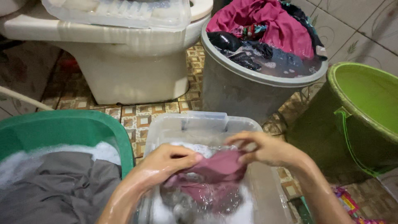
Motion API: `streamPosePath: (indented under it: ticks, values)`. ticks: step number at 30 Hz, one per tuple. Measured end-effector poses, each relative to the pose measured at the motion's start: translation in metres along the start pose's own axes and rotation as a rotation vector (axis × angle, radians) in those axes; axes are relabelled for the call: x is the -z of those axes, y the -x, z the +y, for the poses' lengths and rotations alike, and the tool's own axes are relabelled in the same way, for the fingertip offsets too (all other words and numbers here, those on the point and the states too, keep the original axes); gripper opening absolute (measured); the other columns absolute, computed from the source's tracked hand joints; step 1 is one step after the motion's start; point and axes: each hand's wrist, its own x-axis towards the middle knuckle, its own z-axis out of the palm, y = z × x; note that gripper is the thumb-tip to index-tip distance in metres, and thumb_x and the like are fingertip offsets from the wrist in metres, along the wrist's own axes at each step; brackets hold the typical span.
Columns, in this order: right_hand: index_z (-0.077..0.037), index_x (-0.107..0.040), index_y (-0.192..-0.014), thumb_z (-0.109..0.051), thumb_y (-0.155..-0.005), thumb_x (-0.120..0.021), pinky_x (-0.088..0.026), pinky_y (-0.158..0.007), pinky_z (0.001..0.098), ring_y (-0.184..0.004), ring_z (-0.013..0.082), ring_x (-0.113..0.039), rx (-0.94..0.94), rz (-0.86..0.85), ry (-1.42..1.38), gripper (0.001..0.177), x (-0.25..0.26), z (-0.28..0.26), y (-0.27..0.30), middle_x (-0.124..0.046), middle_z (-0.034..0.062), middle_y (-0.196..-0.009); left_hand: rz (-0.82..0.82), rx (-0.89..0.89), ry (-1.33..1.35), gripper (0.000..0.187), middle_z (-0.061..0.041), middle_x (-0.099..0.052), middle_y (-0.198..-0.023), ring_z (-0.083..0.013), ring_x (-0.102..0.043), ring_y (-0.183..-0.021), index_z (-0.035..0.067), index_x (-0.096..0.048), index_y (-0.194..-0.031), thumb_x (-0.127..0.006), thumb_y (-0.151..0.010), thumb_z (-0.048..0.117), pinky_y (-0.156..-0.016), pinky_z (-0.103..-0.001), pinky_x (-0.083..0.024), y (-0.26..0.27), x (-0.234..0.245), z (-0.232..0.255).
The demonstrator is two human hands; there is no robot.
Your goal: The person washes clothes in a plastic container, rubbing the fabric by hand and using a brush to clean various items including a shirt and undergarments before placing them in a bucket.
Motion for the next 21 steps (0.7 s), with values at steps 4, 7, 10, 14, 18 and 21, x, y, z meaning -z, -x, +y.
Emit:
streamPosePath:
  ticks: [4, 7, 10, 14, 18, 21]
  values:
    - [-0.014, -0.062, -0.137, -0.014, -0.081, -0.079, -0.052, -0.095, 0.0372, -0.115, 0.0180, -0.063, 0.297, -0.168, -0.004, 0.059, -0.040, -0.007, -0.018, -0.070, 0.0045, -0.130, 0.021, -0.487, -0.065, 0.037, 0.003, -0.075, -0.084, -0.0069, -0.066, -0.078, 0.003, -0.083, -0.101, -0.074, -0.096, 0.038, -0.067, -0.026, -0.053, -0.012, -0.007, 0.018]
    - [-0.010, -0.069, -0.129, -0.021, -0.088, -0.076, -0.054, -0.095, 0.0397, -0.109, 0.0238, -0.068, 0.082, -0.100, 0.040, 0.043, -0.062, -0.003, -0.030, -0.077, 0.0096, -0.120, 0.312, -0.349, -0.131, 0.028, 0.000, -0.080, -0.082, -0.0160, -0.069, -0.079, 0.004, -0.081, -0.097, -0.073, -0.088, 0.029, -0.075, -0.033, -0.056, -0.019, -0.005, 0.017]
    - [-0.009, -0.068, -0.127, -0.024, -0.086, -0.078, -0.055, -0.090, 0.0404, -0.103, 0.0258, -0.068, -0.045, 0.178, 0.223, 0.044, -0.063, 0.018, -0.036, -0.074, 0.0119, -0.115, 0.893, -0.604, -0.732, 0.033, -0.020, -0.072, -0.090, -0.0398, -0.069, -0.083, 0.000, -0.076, -0.107, -0.074, -0.079, 0.017, -0.077, -0.047, -0.052, -0.029, -0.016, -0.021]
    - [-0.005, -0.072, -0.107, -0.007, -0.087, -0.063, -0.054, -0.096, 0.0342, -0.103, 0.0204, -0.074, 0.202, -0.034, -0.015, 0.022, -0.079, 0.066, -0.054, -0.083, 0.0069, -0.108, 0.327, -0.112, -0.770, 0.021, -0.019, -0.074, -0.099, -0.0369, -0.072, -0.095, 0.010, -0.078, -0.096, -0.062, -0.096, 0.024, -0.089, -0.045, -0.056, -0.077, -0.069, -0.095]
    - [-0.008, -0.071, -0.117, -0.004, -0.087, -0.065, -0.056, -0.087, 0.0363, -0.097, 0.0218, -0.072, 0.157, -0.224, 0.125, 0.031, -0.126, 0.086, -0.066, -0.078, 0.0081, -0.105, 0.164, 0.072, -0.848, 0.035, -0.019, -0.071, -0.097, -0.0376, -0.070, -0.096, 0.007, -0.075, -0.097, -0.078, -0.081, 0.038, -0.086, -0.046, -0.056, -0.071, -0.087, -0.131]
    - [-0.011, -0.064, -0.129, 0.001, -0.080, -0.063, -0.053, -0.088, 0.0343, -0.098, 0.0193, -0.067, 0.120, -0.210, 0.265, 0.051, -0.127, 0.081, -0.067, -0.072, 0.0068, -0.106, 0.140, 0.172, -0.732, 0.030, -0.012, -0.076, -0.093, -0.0299, -0.072, -0.089, 0.015, -0.082, -0.092, -0.074, -0.083, 0.042, -0.085, -0.041, -0.056, -0.068, -0.071, -0.107]
